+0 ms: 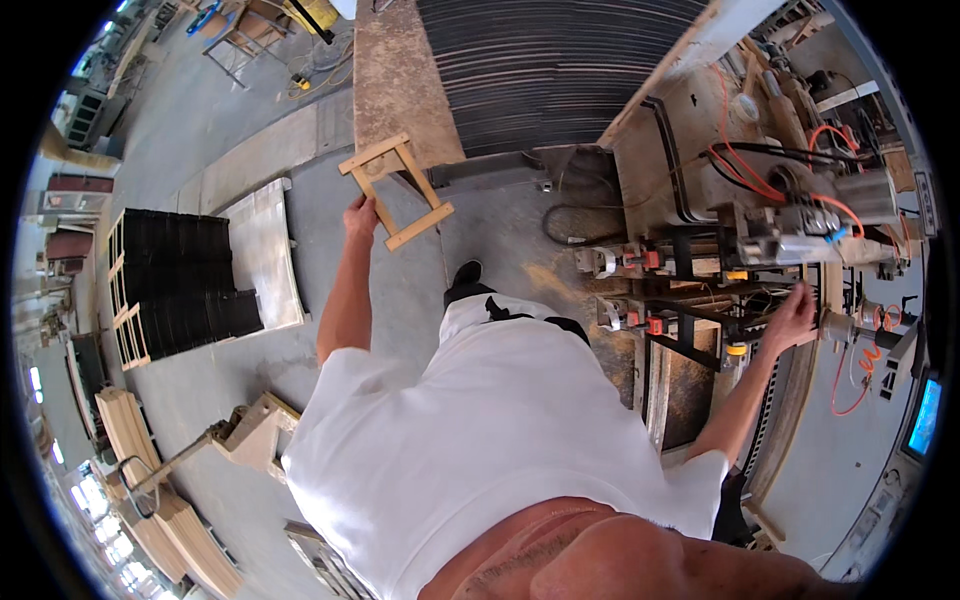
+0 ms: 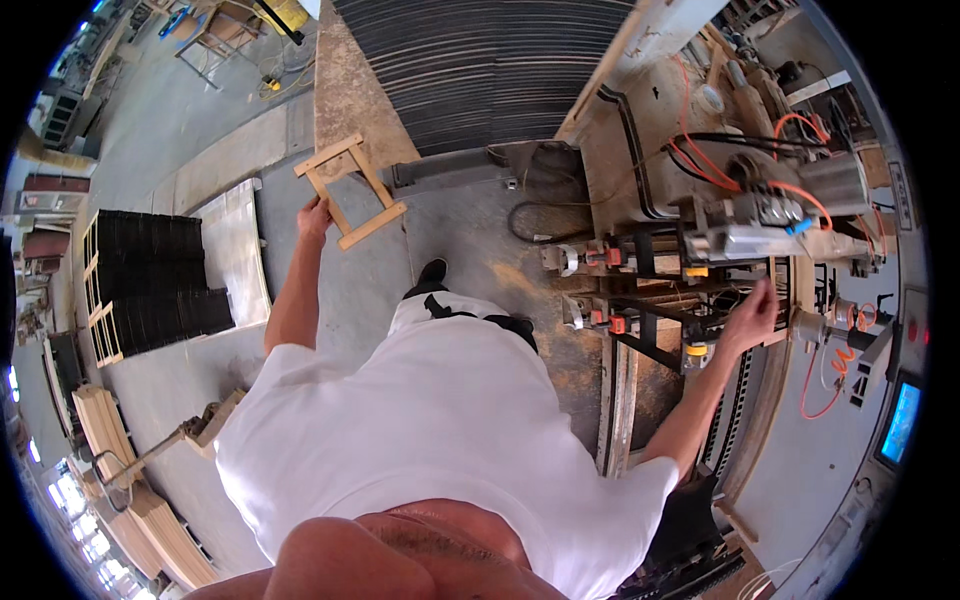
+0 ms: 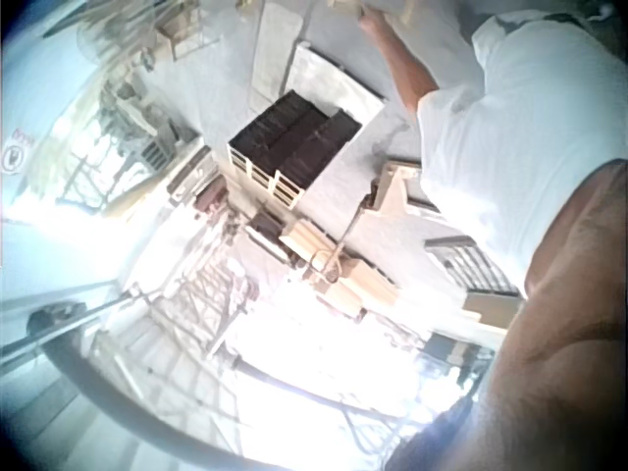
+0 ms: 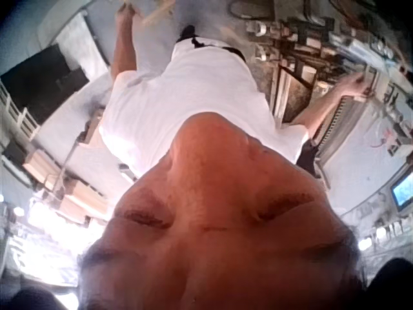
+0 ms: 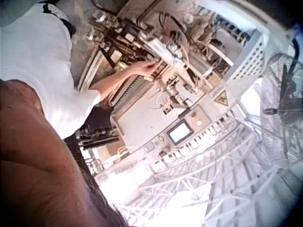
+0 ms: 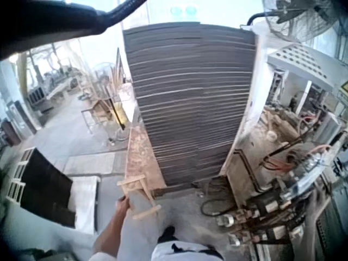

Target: The person repeatedly picks up small wooden frames from a conveyor, places them onto a machine jig, and then removes them to place on a nearby stack. The task involves continuous handling of the frames in a repetitive cycle.

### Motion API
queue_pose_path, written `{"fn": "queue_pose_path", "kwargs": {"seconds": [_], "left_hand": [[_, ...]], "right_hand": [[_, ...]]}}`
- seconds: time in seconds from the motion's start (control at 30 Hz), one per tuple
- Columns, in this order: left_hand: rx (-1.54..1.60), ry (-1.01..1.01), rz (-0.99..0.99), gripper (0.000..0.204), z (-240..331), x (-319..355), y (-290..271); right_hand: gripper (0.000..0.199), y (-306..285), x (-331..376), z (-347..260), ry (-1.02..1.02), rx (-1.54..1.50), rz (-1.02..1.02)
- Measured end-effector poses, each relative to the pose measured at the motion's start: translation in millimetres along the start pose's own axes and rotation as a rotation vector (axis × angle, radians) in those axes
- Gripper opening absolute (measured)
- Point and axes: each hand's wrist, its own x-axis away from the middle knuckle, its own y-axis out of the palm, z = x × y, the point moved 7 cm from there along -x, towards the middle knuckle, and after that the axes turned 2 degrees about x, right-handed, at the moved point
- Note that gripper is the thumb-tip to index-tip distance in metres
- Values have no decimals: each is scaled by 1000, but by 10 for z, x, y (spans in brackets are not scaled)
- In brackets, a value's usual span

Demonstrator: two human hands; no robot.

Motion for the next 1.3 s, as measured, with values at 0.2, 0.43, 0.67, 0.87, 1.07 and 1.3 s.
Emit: {"fn": "queue_pose_path", "kwargs": {"seconds": [0.2, 0.43, 0.67, 0.87, 1.07, 1.3], "left_hand": [[-132, -30, -139, 33, 227, -1304, 675], [-234, -76, -241, 36, -23, -2135, 1235], [-478, 63, -178, 34, 85, -2315, 1355], [-1113, 214, -236, 34, 510, -1832, 1637], [-1220, 315, -317, 35, 372, -1854, 1682], [-1111, 810, -552, 32, 306, -1670, 1580]], "right_hand": [[11, 1182, 2359, -770, 207, -129, -583], [13, 1284, 4613, -655, 631, -124, -1160], [6, 1044, 5146, -789, 827, -362, -1168], [15, 867, 5510, -426, 684, -40, -1058], [18, 1069, 5224, -822, 939, -86, -963], [29, 50, 3536, -1602, 617, 416, -603]]}}
